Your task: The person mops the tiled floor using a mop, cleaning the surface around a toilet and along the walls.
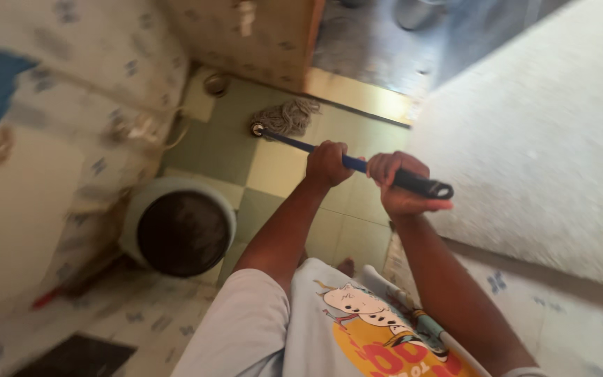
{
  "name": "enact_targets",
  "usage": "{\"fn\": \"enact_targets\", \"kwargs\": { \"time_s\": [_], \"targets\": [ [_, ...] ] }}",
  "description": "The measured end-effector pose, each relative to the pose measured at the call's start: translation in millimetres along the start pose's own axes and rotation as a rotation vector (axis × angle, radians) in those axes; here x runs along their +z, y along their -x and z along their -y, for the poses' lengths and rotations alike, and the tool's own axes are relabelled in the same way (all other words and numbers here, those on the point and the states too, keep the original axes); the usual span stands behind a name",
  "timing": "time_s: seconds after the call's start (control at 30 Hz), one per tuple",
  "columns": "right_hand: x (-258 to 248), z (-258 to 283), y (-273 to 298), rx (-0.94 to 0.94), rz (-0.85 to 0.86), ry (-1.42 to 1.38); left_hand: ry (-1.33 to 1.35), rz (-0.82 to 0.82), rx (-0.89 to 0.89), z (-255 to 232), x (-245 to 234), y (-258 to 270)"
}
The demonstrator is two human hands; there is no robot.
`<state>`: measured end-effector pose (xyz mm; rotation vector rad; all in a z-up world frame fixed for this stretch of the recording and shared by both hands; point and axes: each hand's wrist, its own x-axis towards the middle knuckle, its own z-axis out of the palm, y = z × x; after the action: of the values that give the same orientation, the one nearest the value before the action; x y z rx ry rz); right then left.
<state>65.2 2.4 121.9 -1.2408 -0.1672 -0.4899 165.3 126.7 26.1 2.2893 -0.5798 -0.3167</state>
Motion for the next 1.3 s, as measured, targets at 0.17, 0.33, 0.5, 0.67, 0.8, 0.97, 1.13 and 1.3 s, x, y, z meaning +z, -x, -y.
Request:
{"fn": "enact_targets", "kwargs": {
  "time_s": [0.17, 0.33, 0.5, 0.67, 0.8, 0.97, 1.13, 1.3],
  "targets": [
    [65.5, -22.8, -38.3, 0.123, 0.287, -0.076, 0.079, -0.169, -0.235, 44.5, -52.0, 23.6],
    [108.3, -19.7, -30.2, 0.154, 0.432, -0.05, 0.103, -0.398, -0.279, 74.1, -55.8, 63.9],
    [93.6, 20.4, 2.5, 0.147, 0.502, 0.038, 0.144, -0.552, -0.139, 52.9, -12.0, 93.8],
    [32.3, 63.2, 32.8, 0.032, 0.555, 0.23, 0.251, -0.362, -0.013, -3.5, 30.8, 101.6],
    [-17.9, 95.4, 71.0, 0.015, 0.517, 0.372, 0.358, -0.304, 0.203, -49.5, 79.2, 104.0],
    [-69.9, 140.6, 113.3, -0.013, 0.372, 0.503, 0.46, -0.087, 0.361, -100.9, 140.1, 107.0],
    [-101.7, 185.8, 149.0, 0.045, 0.17, 0.61, 0.432, 0.247, 0.391, -154.3, 182.5, 114.7],
    [-111.9, 211.4, 168.1, 0.012, -0.067, 0.386, 0.308, 0.549, 0.405, -205.2, 175.9, 117.0]
  ]
}}
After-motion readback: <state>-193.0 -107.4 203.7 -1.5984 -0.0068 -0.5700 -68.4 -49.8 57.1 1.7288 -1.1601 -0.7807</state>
